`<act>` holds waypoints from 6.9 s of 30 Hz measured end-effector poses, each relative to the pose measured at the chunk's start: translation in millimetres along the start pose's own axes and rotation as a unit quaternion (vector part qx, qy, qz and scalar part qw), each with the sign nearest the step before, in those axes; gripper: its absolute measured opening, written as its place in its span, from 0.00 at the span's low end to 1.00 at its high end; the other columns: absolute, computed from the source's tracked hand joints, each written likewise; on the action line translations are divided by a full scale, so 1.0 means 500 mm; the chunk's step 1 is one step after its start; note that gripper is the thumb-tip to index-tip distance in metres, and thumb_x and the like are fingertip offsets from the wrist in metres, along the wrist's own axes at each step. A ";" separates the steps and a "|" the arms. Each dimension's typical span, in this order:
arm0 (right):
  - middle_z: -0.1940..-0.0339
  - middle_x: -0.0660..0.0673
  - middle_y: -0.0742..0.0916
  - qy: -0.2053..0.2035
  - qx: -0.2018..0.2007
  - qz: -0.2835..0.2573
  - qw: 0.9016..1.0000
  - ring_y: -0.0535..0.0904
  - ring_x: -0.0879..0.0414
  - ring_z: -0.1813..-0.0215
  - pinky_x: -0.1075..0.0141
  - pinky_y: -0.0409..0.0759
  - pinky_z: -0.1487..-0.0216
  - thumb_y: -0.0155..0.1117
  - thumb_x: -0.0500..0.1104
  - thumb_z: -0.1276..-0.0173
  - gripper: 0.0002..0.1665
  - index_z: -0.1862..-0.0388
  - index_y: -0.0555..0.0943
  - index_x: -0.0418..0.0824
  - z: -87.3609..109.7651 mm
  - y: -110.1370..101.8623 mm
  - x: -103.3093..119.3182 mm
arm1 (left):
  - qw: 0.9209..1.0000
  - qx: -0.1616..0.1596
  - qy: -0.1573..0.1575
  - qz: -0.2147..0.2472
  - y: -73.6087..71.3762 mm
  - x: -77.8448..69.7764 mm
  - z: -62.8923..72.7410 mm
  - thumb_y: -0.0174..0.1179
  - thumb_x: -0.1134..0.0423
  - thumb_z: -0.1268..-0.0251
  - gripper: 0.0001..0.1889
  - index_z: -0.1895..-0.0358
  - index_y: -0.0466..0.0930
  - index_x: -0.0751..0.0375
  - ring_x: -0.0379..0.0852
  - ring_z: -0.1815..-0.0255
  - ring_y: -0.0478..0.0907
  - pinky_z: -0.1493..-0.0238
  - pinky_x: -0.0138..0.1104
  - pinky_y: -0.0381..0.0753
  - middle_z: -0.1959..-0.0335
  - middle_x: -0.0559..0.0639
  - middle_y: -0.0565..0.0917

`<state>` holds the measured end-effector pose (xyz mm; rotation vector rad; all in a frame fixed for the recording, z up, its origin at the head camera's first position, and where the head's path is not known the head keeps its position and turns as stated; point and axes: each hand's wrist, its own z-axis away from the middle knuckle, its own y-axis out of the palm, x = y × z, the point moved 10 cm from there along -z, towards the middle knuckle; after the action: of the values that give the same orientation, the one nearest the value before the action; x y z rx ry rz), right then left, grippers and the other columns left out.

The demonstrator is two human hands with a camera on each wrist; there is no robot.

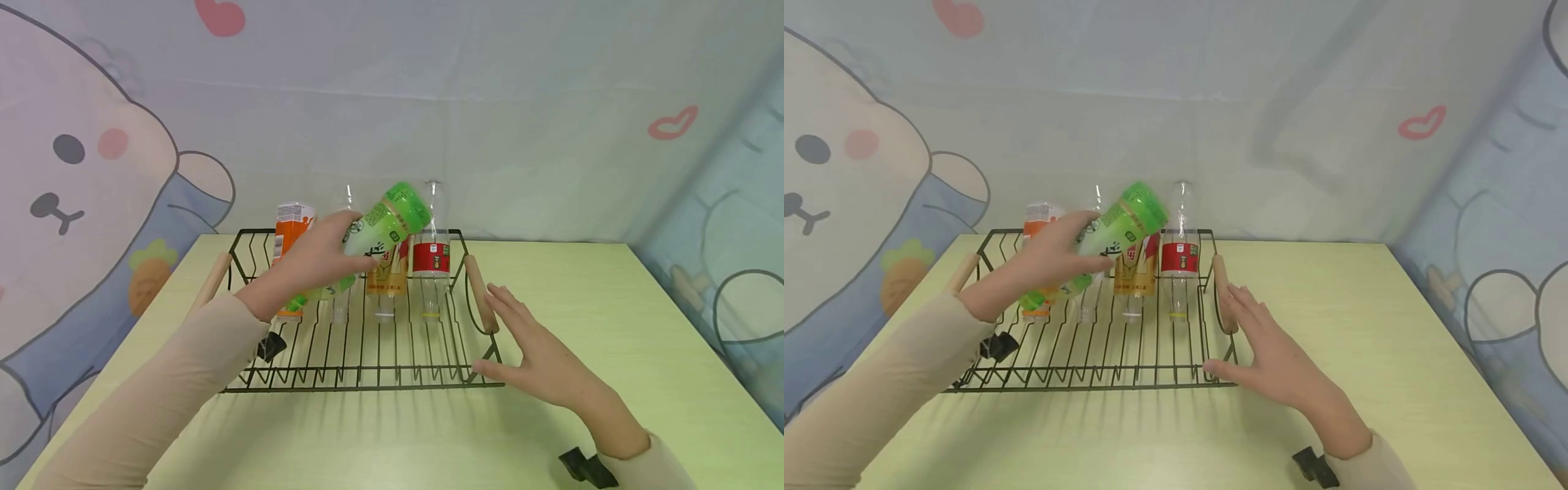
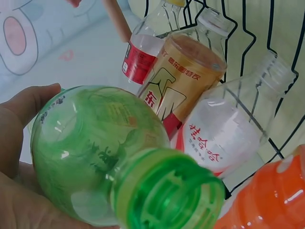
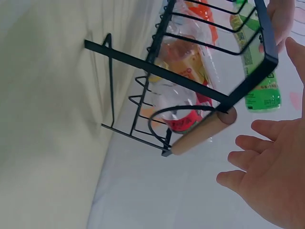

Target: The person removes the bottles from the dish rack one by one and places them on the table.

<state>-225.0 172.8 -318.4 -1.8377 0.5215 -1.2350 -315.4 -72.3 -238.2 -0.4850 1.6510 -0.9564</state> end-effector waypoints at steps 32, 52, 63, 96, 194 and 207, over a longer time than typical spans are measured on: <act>0.21 0.53 0.51 -0.080 -0.017 0.073 0.994 0.41 0.52 0.20 0.39 0.56 0.31 0.69 0.59 0.40 0.56 0.21 0.48 0.51 -0.063 -0.146 0.135 | 0.983 0.035 0.104 -0.148 0.074 -0.122 0.007 0.68 0.53 0.48 0.36 0.33 0.68 0.54 0.46 0.59 0.73 0.64 0.36 0.74 0.51 0.47 0.77; 0.21 0.51 0.55 -0.081 -0.014 0.074 0.994 0.44 0.53 0.21 0.42 0.56 0.29 0.70 0.59 0.40 0.56 0.21 0.49 0.52 -0.095 -0.160 0.153 | 0.969 0.050 0.150 -0.189 0.110 -0.177 0.004 0.71 0.50 0.51 0.36 0.36 0.70 0.54 0.42 0.62 0.74 0.62 0.37 0.74 0.53 0.44 0.79; 0.22 0.49 0.59 -0.072 0.007 0.060 0.996 0.48 0.47 0.22 0.43 0.58 0.29 0.69 0.61 0.41 0.55 0.22 0.51 0.51 -0.108 -0.138 0.148 | 0.964 0.073 0.166 -0.195 0.130 -0.193 0.014 0.70 0.52 0.51 0.35 0.36 0.71 0.52 0.41 0.59 0.72 0.62 0.36 0.74 0.50 0.43 0.78; 0.28 0.46 0.69 -0.043 0.050 0.100 0.993 0.77 0.55 0.54 0.60 0.77 0.55 0.71 0.63 0.44 0.57 0.22 0.53 0.48 -0.104 -0.097 0.128 | 0.946 0.085 0.190 -0.249 0.165 -0.219 0.032 0.70 0.51 0.51 0.33 0.38 0.72 0.49 0.41 0.57 0.71 0.59 0.38 0.70 0.50 0.41 0.78; 0.55 0.43 0.82 0.013 -0.041 0.105 0.994 0.75 0.54 0.65 0.63 0.74 0.67 0.70 0.56 0.40 0.34 0.43 0.75 0.36 -0.075 -0.157 0.032 | 0.973 -0.061 0.158 -0.155 0.036 -0.188 0.038 0.71 0.42 0.53 0.41 0.34 0.69 0.53 0.49 0.35 0.68 0.39 0.54 0.67 0.36 0.48 0.72; 0.50 0.37 0.81 0.051 -0.117 0.070 0.989 0.76 0.47 0.58 0.60 0.73 0.64 0.70 0.57 0.40 0.39 0.39 0.72 0.33 -0.061 -0.205 -0.009 | 0.976 -0.127 0.137 -0.109 -0.014 -0.164 0.040 0.72 0.45 0.52 0.44 0.31 0.65 0.57 0.52 0.36 0.69 0.39 0.53 0.67 0.33 0.53 0.69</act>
<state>-265.6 220.7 -231.9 -1.8992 0.8699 -1.2184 -273.1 -23.2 -184.0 -0.7461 2.0140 -1.0094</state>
